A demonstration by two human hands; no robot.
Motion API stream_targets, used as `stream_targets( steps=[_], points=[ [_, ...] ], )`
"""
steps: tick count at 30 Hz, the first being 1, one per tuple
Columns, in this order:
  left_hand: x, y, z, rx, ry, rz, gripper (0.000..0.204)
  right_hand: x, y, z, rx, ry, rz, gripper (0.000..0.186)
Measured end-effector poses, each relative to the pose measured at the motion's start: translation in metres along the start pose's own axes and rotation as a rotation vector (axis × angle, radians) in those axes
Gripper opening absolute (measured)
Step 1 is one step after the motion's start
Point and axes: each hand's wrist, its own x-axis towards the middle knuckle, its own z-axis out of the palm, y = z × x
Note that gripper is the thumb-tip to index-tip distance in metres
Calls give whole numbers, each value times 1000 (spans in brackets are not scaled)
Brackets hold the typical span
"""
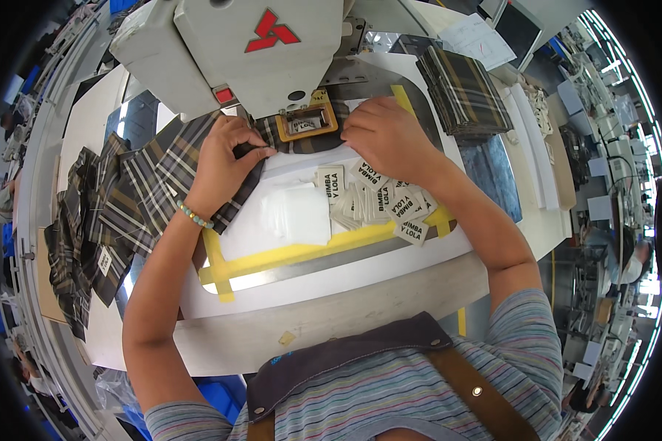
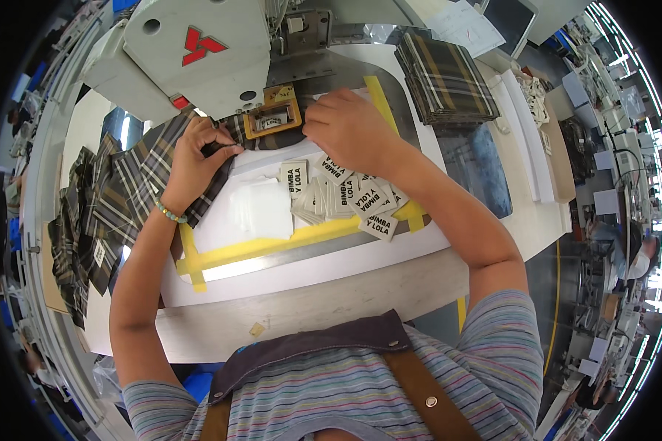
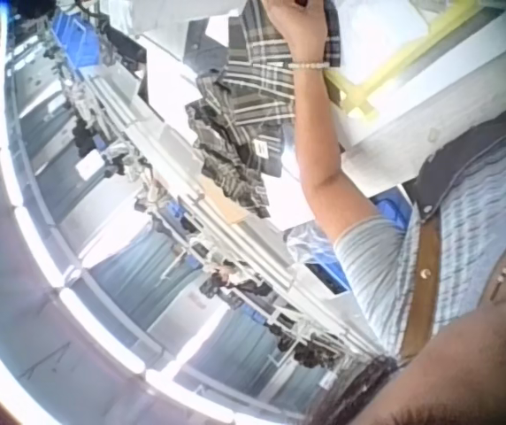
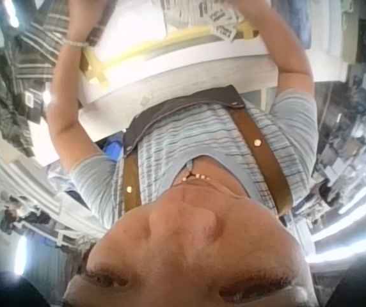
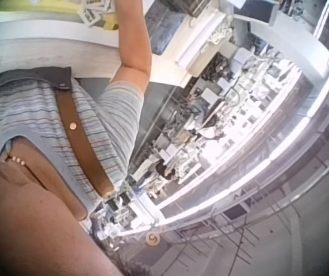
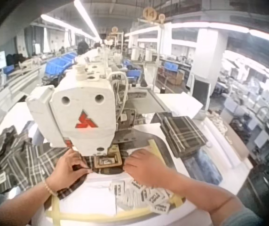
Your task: The person uses a sewing machine to attach small rectangular labels to plaid fabric pieces. They pick up a fabric piece, place a label on it, and guide it through the machine to sew the label in place. The finished pieces are stacked to the left of the machine.
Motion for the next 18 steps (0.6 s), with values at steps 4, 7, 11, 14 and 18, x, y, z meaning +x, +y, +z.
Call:
stream_targets(
  steps=[4,7,11,14,18],
  points=[
    [-24,5,-22,4,-108,94,21,2,-22,-16,104,54,-96,11],
    [-49,15,-59,244,-154,132,23,2,-38,-21,170,64,-92,12],
    [-91,3,-117,459,-173,8,24,3,-46,-32,180,91,-6,13],
    [-118,-11,-151,572,-227,-151,27,-3,-39,-40,160,68,5,13],
    [-120,4,-147,495,54,-124,24,-13,-31,-39,186,32,30,12]
  ],
)
